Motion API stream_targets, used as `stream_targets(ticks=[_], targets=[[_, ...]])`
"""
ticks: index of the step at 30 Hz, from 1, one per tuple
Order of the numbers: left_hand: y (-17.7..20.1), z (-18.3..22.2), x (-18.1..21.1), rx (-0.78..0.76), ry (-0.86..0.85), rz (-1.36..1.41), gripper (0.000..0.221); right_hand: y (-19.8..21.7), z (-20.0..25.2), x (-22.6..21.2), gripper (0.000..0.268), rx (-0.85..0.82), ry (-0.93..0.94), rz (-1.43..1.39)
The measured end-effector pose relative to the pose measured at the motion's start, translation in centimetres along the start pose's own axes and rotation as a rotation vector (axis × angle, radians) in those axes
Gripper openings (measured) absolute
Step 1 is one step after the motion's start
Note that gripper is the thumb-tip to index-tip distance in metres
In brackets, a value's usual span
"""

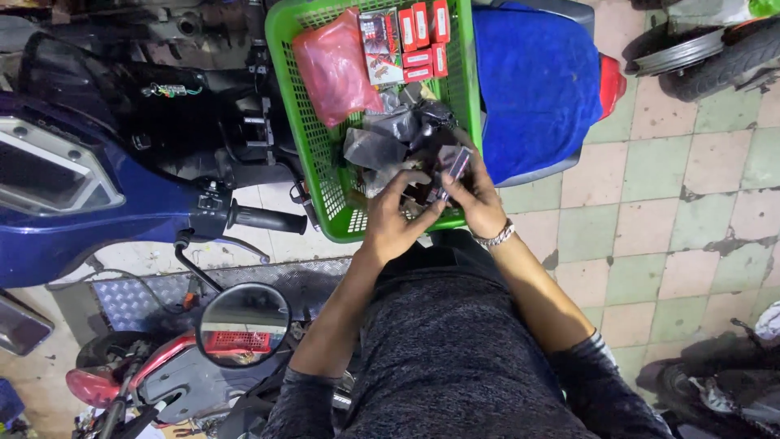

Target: Sorting through a basket of various motorcycle replacement parts, including boxed items and loose components, to identify or organize them.

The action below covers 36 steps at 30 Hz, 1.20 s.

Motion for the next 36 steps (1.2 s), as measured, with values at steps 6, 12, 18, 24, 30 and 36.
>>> stream_targets(ticks=[6, 12, 18, 24, 30, 36], targets=[[0.4, 1.9, 4.2, -0.096, -0.219, -0.011, 0.039, 0.6, 1.4, 1.9, 0.102, 0.307, -0.428, -0.221], [0.5, 3.4, 5.1, 0.179, -0.419, -0.142, 0.022, 1.8, 2.9, 6.4, 0.091, 0.363, -0.506, -0.378], [-1.8, 7.6, 6.6, 0.755, -0.838, -0.667, 0.01, 0.9, 3.0, 8.0, 0.046, 0.387, -0.471, -0.598], [-1.0, 10.6, 10.4, 0.819, -0.983, -0.386, 0.012, -1.3, 2.4, 5.2, 0.036, 0.502, -0.463, -0.916], [-2.2, 10.8, 8.2, 0.701, -1.027, -0.411, 0.014, -2.8, 2.5, 3.3, 0.039, 0.475, -0.508, -1.016], [-0.9, 10.0, 12.6, 0.683, -0.737, -0.469, 0.015, -3.4, 2.6, 3.4, 0.041, 0.473, -0.564, -1.056]])
Point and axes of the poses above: each hand's wrist, its own z-axis away from the middle knuckle, its own y-axis out of the back of the hand, x = y × z, the point moved 10 cm from there along -z, towards the middle knuckle, and after that the axes turned 11 degrees about y, right-handed, at the moved point
